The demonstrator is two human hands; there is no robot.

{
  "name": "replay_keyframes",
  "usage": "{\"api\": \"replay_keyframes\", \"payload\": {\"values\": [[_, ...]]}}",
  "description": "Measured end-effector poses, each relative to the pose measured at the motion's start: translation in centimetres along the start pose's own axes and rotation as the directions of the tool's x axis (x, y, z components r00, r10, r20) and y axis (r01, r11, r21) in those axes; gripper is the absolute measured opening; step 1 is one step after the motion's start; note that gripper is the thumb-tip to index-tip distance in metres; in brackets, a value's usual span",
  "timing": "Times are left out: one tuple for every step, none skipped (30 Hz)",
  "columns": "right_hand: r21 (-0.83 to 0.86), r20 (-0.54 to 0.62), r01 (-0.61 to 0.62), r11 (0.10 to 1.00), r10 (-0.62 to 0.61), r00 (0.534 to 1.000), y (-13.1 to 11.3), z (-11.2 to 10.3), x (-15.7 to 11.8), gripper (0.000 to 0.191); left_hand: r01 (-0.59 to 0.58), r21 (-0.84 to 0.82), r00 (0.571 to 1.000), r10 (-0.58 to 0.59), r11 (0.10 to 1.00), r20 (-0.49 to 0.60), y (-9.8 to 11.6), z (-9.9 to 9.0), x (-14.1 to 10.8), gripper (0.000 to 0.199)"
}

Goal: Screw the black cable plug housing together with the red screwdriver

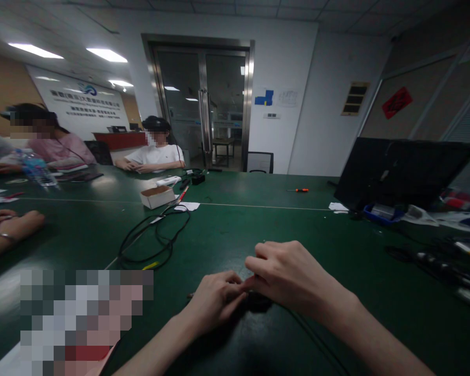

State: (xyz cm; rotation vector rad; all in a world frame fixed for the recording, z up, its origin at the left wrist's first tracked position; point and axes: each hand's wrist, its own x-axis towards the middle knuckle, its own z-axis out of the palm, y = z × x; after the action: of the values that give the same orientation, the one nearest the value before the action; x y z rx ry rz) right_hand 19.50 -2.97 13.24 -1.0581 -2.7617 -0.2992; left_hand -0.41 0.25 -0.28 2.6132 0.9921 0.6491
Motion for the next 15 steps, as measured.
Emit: {"api": "replay_keyframes", "payload": {"values": [[0.024,-0.006,0.009,1.000,-0.009,1.000,-0.03,-0.09,-0.04,0.014,-0.008,-0.002,1.000,0.008,1.000,-0.001,0.03,-0.03,0.00,0.026],[0.063,-0.011,0.019,0.998,-0.018,1.000,-0.10,-0.21,-0.09,0.013,-0.019,-0.005,1.000,0.019,1.000,-0.004,0.08,-0.08,0.01,0.027],[0.108,-0.012,0.029,0.994,-0.028,1.000,-0.18,-0.34,-0.17,0.009,-0.029,-0.007,1.000,0.029,1.000,-0.009,0.16,-0.16,0.03,0.029],[0.148,-0.007,0.038,0.988,-0.038,0.999,-0.29,-0.47,-0.24,0.006,-0.036,-0.007,0.999,0.036,0.999,-0.014,0.25,-0.25,0.05,0.030],[0.174,0.002,0.045,0.984,-0.046,0.999,-0.39,-0.58,-0.31,0.005,-0.038,-0.005,0.999,0.038,0.999,-0.017,0.33,-0.33,0.07,0.031],[0.185,0.012,0.051,0.982,-0.054,0.998,-0.47,-0.66,-0.36,0.008,-0.039,-0.002,0.999,0.039,0.999,-0.018,0.39,-0.40,0.09,0.031],[0.183,0.019,0.055,0.982,-0.059,0.998,-0.54,-0.72,-0.39,0.010,-0.039,0.002,0.999,0.039,0.999,-0.016,0.43,-0.45,0.11,0.031],[0.174,0.025,0.055,0.983,-0.060,0.998,-0.57,-0.74,-0.40,0.011,-0.041,0.004,0.999,0.041,0.999,-0.013,0.44,-0.49,0.12,0.031],[0.162,0.027,0.049,0.986,-0.055,0.998,-0.56,-0.73,-0.39,0.011,-0.044,0.005,0.999,0.044,0.999,-0.008,0.44,-0.50,0.13,0.031],[0.149,0.027,0.042,0.988,-0.046,0.999,-0.53,-0.69,-0.37,0.011,-0.044,0.003,0.999,0.044,0.999,-0.002,0.42,-0.50,0.14,0.031],[0.138,0.024,0.032,0.990,-0.036,0.999,-0.46,-0.63,-0.35,0.011,-0.042,-0.002,0.999,0.042,0.999,0.003,0.38,-0.48,0.13,0.031],[0.126,0.017,0.023,0.992,-0.025,1.000,-0.38,-0.55,-0.32,0.011,-0.037,-0.005,0.999,0.037,0.999,0.008,0.34,-0.44,0.13,0.031],[0.113,0.008,0.013,0.994,-0.014,1.000,-0.29,-0.45,-0.29,0.009,-0.031,-0.005,0.999,0.031,1.000,0.009,0.29,-0.39,0.12,0.031],[0.101,-0.001,0.008,0.995,-0.008,1.000,-0.20,-0.34,-0.28,0.007,-0.028,-0.002,1.000,0.028,1.000,0.003,0.24,-0.33,0.10,0.031],[0.090,-0.009,0.010,0.996,-0.009,1.000,-0.13,-0.22,-0.26,0.003,-0.029,0.004,1.000,0.029,1.000,-0.003,0.20,-0.27,0.08,0.031]]}}
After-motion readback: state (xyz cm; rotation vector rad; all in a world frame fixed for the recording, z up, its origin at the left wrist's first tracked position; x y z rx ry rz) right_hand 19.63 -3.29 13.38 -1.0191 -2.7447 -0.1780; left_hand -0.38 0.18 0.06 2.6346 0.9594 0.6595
